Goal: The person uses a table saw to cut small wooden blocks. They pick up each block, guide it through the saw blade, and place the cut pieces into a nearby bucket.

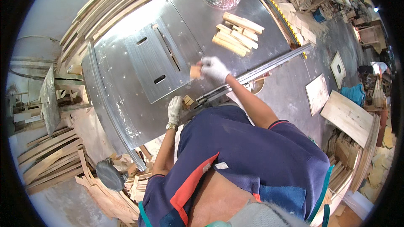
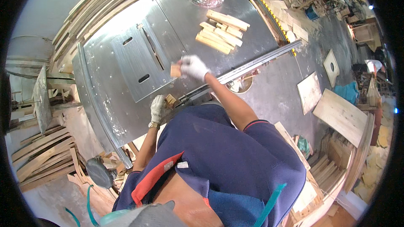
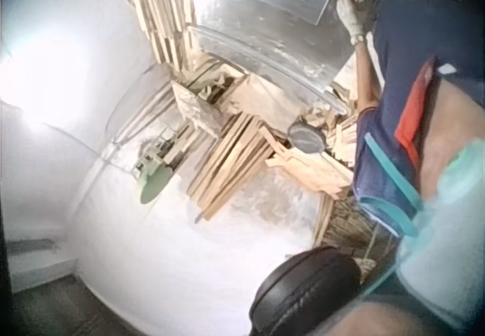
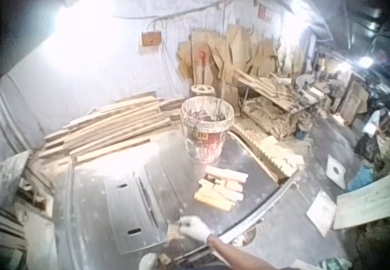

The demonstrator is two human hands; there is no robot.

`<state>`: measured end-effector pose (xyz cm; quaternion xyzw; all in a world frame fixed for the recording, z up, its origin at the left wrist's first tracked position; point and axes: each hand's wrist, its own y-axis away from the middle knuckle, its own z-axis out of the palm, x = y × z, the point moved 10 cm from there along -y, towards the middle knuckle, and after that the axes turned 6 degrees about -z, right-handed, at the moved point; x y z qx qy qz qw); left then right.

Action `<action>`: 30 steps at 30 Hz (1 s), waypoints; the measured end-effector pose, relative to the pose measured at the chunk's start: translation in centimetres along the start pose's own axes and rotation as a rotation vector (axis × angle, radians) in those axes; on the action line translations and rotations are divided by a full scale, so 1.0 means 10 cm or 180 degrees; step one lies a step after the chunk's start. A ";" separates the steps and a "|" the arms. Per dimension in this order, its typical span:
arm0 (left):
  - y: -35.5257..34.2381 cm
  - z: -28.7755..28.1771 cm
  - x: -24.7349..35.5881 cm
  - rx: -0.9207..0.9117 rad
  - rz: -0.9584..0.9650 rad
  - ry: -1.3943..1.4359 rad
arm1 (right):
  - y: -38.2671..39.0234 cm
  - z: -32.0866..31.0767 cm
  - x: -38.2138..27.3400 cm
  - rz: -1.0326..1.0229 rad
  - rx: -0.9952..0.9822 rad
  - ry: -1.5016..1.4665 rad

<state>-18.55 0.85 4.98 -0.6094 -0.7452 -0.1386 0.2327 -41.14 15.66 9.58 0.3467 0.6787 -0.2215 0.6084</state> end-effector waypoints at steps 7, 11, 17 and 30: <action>-0.38 -0.60 0.20 0.0743 -0.0008 0.0239 | -0.72 -1.88 -2.17 -0.0962 0.1724 -0.0933; -0.68 -0.79 0.70 0.0940 0.0300 0.0470 | -0.42 -1.57 -1.85 -0.0907 0.1475 -0.0032; -0.84 -0.59 1.61 0.0416 0.0787 0.0503 | 0.77 0.01 -0.15 0.0361 -0.0146 0.0089; -0.67 -0.26 1.34 -0.0495 0.0337 0.0329 | 2.51 -2.30 0.90 0.0981 0.2748 0.2621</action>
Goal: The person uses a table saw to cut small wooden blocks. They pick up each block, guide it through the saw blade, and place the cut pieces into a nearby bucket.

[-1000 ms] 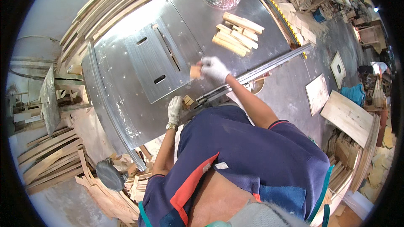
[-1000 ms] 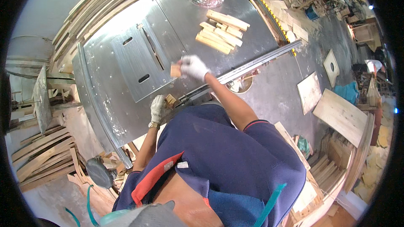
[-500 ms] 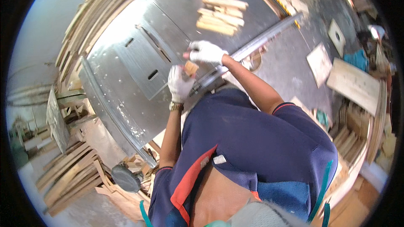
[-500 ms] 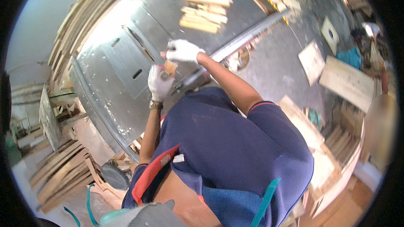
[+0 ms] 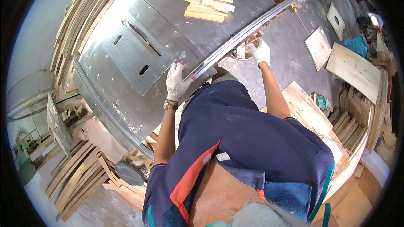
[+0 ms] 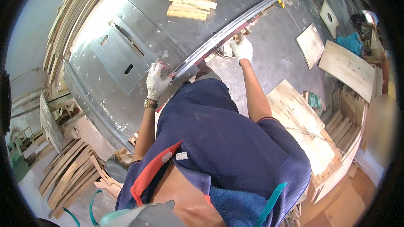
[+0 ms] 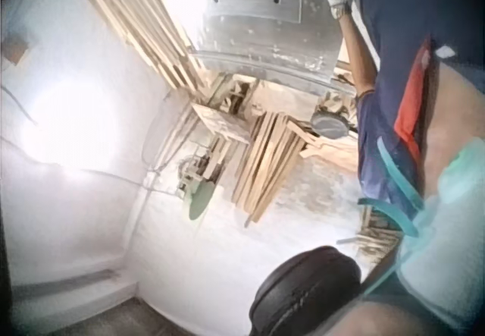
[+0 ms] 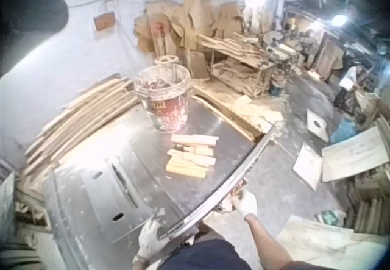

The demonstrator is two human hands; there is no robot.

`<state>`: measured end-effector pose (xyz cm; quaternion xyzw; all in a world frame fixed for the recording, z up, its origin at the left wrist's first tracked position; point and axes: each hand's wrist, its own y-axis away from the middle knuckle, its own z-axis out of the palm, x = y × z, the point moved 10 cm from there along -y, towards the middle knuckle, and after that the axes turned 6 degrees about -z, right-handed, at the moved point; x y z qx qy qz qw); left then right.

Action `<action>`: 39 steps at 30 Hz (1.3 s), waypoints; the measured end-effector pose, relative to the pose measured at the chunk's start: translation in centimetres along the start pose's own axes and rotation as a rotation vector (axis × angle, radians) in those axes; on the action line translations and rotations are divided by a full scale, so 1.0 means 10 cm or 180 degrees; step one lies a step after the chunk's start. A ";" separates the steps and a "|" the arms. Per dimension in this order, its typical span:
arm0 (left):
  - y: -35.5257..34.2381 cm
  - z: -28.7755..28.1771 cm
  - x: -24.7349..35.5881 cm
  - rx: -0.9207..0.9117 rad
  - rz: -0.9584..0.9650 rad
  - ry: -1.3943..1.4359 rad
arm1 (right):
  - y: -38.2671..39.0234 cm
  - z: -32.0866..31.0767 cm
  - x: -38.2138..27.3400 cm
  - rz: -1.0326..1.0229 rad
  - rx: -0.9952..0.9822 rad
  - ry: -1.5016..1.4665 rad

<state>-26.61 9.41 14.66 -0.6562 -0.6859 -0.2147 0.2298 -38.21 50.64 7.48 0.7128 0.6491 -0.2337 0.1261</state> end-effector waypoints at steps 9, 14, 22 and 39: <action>0.18 -0.24 -0.26 0.0398 -0.0353 -0.0170 | -1.76 0.69 -0.81 -0.0316 -0.0290 -0.0682; 0.82 -0.41 -0.84 0.0738 -0.1234 -0.0066 | -1.66 0.57 -1.28 -0.1010 -0.0106 -0.0325; 1.37 -0.41 -1.08 0.1147 -0.1621 0.0004 | 0.19 1.33 -2.64 -0.1952 -0.2010 -0.1123; 0.87 0.14 -1.62 0.0409 -0.0675 -0.1046 | 1.02 1.55 -2.64 -0.2588 -0.3235 -0.0533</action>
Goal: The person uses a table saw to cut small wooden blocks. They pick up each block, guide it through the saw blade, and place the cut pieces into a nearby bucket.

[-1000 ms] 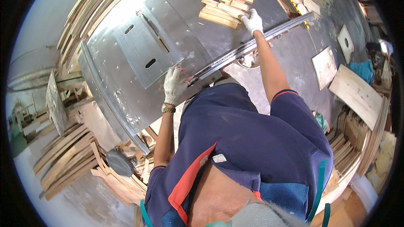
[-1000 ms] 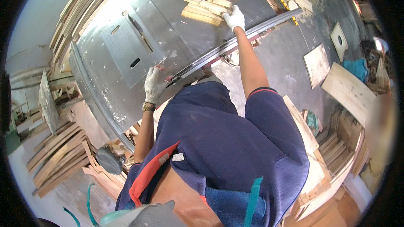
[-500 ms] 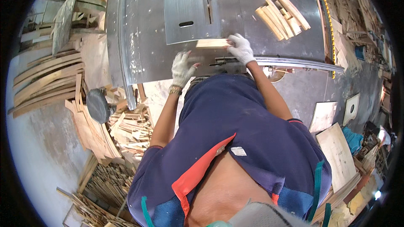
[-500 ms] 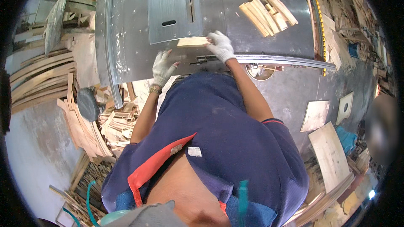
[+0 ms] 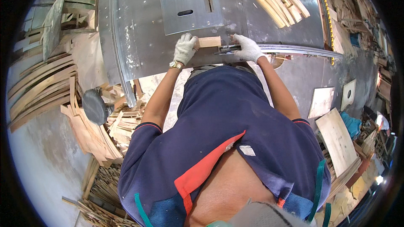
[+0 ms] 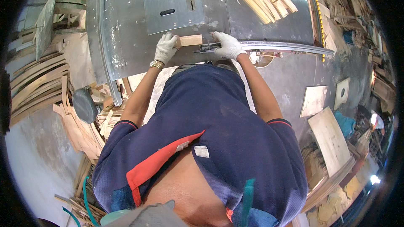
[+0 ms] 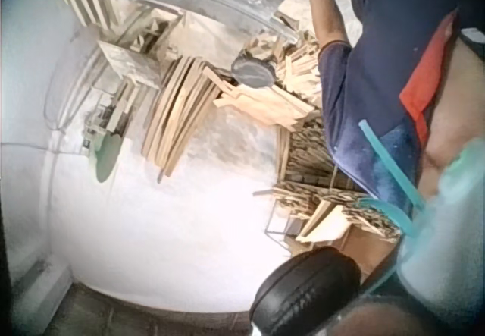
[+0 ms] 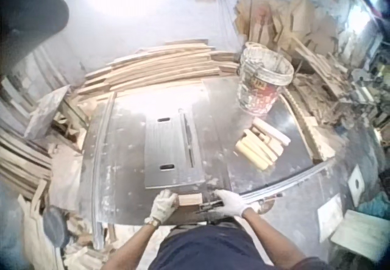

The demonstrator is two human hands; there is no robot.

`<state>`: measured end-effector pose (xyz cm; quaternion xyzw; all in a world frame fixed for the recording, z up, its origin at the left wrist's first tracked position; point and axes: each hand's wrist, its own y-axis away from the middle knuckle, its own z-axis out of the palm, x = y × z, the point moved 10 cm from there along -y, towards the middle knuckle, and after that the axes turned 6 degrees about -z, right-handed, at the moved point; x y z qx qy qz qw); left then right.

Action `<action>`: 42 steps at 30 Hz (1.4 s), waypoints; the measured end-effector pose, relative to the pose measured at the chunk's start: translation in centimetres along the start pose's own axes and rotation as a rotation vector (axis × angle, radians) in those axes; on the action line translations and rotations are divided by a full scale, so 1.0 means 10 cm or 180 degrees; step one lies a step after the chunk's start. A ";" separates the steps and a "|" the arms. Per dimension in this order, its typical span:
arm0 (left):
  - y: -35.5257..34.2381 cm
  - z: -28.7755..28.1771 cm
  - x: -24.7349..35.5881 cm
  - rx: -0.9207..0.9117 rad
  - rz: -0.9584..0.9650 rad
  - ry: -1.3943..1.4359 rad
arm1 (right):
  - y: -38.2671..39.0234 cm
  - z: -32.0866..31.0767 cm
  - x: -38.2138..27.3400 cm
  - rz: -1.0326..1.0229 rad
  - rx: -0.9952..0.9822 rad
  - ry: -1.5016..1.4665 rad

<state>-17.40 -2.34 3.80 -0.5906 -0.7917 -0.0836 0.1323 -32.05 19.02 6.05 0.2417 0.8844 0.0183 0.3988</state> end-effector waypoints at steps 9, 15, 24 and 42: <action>-0.10 0.02 0.22 -0.0048 0.0049 0.0399 | -0.21 0.23 -0.22 0.0053 -0.0347 0.1186; -0.09 0.04 0.15 -0.0156 -0.0136 0.0391 | -0.30 0.26 -0.11 0.0138 -0.0574 0.0983; -0.55 -0.05 -0.02 0.0140 -0.0324 0.0272 | -0.82 -0.03 -0.03 0.0318 -0.0857 0.0979; -2.20 -0.09 -0.69 -0.0080 -0.0457 -0.0281 | -2.30 -0.79 0.23 0.0178 -0.0653 0.1051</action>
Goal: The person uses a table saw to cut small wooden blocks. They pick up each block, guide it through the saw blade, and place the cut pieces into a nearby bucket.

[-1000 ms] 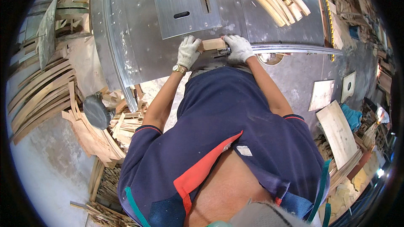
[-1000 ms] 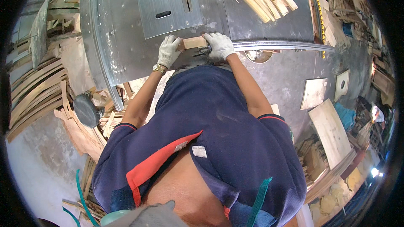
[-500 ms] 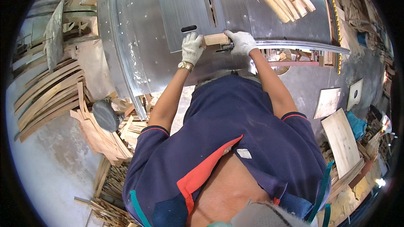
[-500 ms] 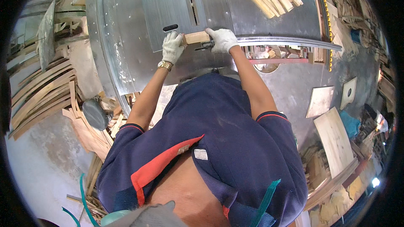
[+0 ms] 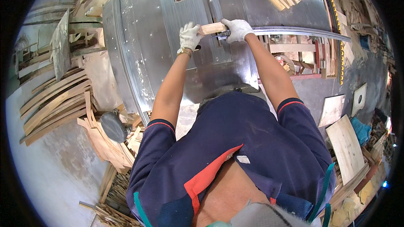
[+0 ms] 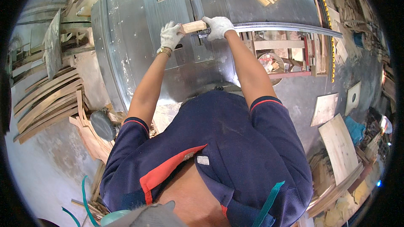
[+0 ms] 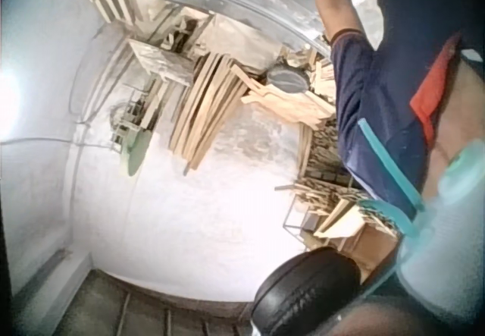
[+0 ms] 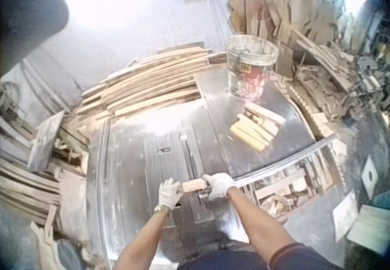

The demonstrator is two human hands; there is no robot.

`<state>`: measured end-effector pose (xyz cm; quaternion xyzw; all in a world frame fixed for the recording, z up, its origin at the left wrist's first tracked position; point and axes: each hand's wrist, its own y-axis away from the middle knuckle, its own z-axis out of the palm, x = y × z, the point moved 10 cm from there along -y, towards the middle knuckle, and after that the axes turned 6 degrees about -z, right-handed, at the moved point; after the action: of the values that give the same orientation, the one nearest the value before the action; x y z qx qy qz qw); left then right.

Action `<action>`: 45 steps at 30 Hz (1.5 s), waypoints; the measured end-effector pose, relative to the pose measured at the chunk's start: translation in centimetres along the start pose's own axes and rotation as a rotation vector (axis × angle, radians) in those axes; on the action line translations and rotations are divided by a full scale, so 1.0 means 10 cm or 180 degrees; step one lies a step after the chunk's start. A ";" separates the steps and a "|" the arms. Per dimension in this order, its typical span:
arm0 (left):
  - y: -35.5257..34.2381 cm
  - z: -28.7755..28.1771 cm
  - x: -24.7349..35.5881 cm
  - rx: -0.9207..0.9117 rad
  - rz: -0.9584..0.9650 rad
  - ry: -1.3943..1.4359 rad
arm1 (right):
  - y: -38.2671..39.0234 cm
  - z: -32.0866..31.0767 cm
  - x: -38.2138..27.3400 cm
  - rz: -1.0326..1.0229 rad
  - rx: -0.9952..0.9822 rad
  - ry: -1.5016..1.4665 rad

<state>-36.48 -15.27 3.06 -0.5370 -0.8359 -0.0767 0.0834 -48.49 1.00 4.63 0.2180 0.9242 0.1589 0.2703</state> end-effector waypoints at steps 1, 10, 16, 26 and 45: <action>-0.07 0.00 -0.03 -0.0042 -0.0010 -0.0007 | -0.06 -0.04 0.01 0.0013 -0.0025 0.0018; -0.46 -0.04 -0.13 0.0098 -0.0013 -0.0145 | -0.40 -0.28 0.12 -0.0070 -0.0017 -0.0026; -0.69 -0.06 -0.18 0.0049 0.0008 -0.0102 | -0.57 -0.37 0.22 -0.0057 0.0015 0.0042; -0.81 -0.04 -0.31 0.0122 -0.0023 -0.0135 | -0.72 -0.48 0.24 -0.0116 0.0135 0.0027; 1.71 0.14 0.40 0.0025 -0.0056 0.0115 | 1.07 0.75 -0.45 -0.0333 0.0045 -0.0150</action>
<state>-22.64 -4.41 3.24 -0.5279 -0.8392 -0.0838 0.0999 -37.38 9.29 4.92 0.1749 0.9288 0.1329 0.2984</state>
